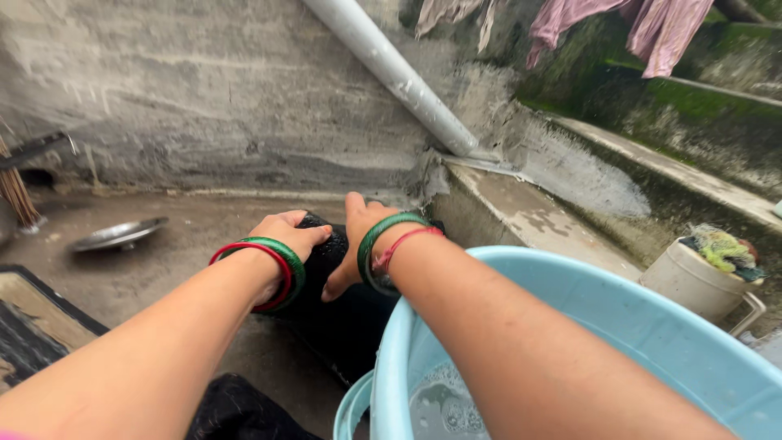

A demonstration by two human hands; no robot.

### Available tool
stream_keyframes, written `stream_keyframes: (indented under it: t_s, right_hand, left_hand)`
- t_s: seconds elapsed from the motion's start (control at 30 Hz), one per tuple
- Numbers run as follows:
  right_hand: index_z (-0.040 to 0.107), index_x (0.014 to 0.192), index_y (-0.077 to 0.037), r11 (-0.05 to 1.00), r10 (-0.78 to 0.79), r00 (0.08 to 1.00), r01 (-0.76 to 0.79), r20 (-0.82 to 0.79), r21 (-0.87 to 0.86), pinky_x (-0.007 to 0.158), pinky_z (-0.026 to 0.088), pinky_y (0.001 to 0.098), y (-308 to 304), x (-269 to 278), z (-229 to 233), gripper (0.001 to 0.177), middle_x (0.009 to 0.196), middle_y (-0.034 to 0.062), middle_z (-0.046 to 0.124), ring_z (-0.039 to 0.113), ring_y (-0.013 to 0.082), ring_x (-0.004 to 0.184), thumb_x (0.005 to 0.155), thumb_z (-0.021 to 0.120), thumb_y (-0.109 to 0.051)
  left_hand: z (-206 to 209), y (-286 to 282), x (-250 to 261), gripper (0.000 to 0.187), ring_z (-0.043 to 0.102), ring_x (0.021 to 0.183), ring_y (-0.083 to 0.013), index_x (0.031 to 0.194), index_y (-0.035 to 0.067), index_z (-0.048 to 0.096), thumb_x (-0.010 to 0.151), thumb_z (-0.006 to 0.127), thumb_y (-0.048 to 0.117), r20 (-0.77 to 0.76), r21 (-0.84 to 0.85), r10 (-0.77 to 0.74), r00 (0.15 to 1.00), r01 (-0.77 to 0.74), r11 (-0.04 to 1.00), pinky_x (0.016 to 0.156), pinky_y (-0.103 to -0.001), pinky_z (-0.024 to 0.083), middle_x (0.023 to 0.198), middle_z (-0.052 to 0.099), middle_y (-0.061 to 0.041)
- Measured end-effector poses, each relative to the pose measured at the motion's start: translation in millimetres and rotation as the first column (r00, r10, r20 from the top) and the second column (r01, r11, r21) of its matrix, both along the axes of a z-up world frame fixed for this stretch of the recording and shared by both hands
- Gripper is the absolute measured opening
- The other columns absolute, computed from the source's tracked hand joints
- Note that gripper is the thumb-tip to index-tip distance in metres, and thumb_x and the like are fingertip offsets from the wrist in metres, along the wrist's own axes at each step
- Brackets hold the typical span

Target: The person fills a mug with water from a tap, pours it over a car mat to rinse it, and then places the mat into a bucket of water to scrub it by hand.

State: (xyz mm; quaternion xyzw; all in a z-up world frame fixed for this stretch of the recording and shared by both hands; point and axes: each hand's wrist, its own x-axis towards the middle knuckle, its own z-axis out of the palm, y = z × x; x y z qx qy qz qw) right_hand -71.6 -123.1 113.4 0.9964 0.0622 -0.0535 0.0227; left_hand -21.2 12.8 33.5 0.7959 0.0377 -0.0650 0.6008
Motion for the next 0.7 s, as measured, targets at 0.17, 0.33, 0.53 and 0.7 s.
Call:
stream_keyframes:
  t_s: [0.17, 0.33, 0.53, 0.7]
  right_hand:
    - [0.044, 0.144, -0.010, 0.986, -0.053, 0.999, 0.051, 0.008, 0.159, 0.099, 0.053, 0.0425, 4.0, -16.5, 17.9, 0.110, 0.124, 0.0177, 0.067, 0.065, 0.0339, 0.116, 0.054, 0.096, -0.047]
    - [0.075, 0.115, -0.022, 0.969, -0.139, 0.957, 0.078, 0.255, 0.235, 0.094, 0.057, 0.0436, 12.3, -27.3, 45.0, 0.043, 0.112, 0.0113, 0.076, 0.072, 0.0320, 0.107, 0.076, 0.084, -0.039]
    - [0.077, 0.111, -0.020, 0.871, -0.302, 0.821, 0.031, 0.484, 0.491, 0.091, 0.055, 0.0428, 4.4, -56.7, 88.6, 0.037, 0.104, 0.0123, 0.077, 0.071, 0.0323, 0.102, 0.078, 0.083, -0.034]
    - [0.078, 0.106, -0.017, 0.726, -0.430, 0.727, -0.074, 0.535, 0.684, 0.085, 0.056, 0.0399, -11.0, -87.1, 131.6, 0.033, 0.094, 0.0108, 0.079, 0.076, 0.0291, 0.093, 0.076, 0.083, -0.031]
  left_hand:
    - [60.5, 13.3, -38.0, 0.026, 0.071, 0.086, -0.0177, 0.103, 0.005, 0.077, 0.091, 0.069, 0.027, 0.221, 0.052, -0.181, 0.958, 0.174, 0.983, 0.080, -0.036, 0.056, 0.097, 0.080, -0.009]
    - [102.2, 20.7, -49.5, 0.036, 0.073, 0.094, -0.0213, 0.103, 0.006, 0.077, 0.077, 0.078, 0.030, 0.419, 0.124, -0.117, 0.900, 0.071, 0.990, 0.085, -0.035, 0.056, 0.102, 0.080, -0.013]
    - [153.1, 27.7, -49.7, 0.118, 0.052, 0.129, -0.0347, 0.149, 0.011, 0.036, 0.051, 0.098, 0.026, 0.440, 0.266, 0.027, 0.898, -0.159, 0.951, 0.106, -0.041, 0.046, 0.143, 0.049, -0.020]
    - [183.2, 39.2, -89.5, 0.149, 0.051, 0.138, -0.0386, 0.161, 0.005, 0.006, 0.054, 0.102, 0.044, 0.200, 0.415, -0.007, 0.980, -0.078, 0.906, 0.117, -0.042, 0.040, 0.148, 0.049, -0.029]
